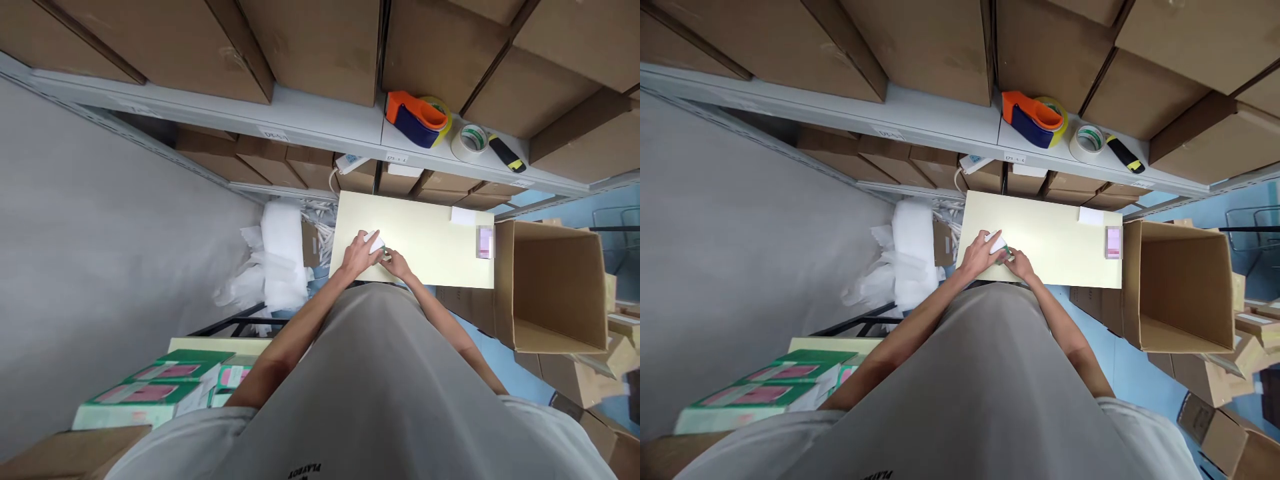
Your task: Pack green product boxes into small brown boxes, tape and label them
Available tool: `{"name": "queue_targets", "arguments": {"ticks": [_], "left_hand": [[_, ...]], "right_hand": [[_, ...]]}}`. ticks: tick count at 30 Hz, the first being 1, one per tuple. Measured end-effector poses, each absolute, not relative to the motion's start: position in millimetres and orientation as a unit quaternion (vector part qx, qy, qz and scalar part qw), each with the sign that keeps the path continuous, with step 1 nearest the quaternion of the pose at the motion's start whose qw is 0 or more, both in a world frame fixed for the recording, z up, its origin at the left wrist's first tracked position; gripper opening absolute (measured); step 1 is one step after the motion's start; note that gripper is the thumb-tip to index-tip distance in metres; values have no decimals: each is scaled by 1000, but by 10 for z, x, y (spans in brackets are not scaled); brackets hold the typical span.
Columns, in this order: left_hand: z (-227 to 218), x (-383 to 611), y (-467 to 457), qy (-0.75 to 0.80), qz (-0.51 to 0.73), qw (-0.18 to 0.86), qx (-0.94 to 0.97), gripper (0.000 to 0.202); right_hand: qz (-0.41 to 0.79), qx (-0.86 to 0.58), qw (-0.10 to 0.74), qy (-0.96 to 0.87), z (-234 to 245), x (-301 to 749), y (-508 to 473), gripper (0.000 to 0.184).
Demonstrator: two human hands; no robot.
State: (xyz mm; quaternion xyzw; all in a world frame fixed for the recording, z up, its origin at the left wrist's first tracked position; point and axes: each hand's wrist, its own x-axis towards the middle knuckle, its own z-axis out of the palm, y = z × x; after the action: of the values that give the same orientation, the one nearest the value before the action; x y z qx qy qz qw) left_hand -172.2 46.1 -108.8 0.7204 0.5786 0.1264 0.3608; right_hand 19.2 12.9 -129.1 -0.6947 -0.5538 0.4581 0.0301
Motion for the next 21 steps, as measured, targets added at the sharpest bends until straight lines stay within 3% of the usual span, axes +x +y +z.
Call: {"name": "queue_targets", "arguments": {"ticks": [6,14,21], "left_hand": [[-1131,-2498,1179,519,193,456,697,60],[-793,-2763,1925,388,212,613,655,75],[-595,-2563,2058,433,318,562,629,63]], "right_hand": [[569,-651,140,-482,-1215,133,159,68],[685,-575,241,-378,-932,-151,57,103],[669,-571,338,-334,-618,-332,25,107]]}}
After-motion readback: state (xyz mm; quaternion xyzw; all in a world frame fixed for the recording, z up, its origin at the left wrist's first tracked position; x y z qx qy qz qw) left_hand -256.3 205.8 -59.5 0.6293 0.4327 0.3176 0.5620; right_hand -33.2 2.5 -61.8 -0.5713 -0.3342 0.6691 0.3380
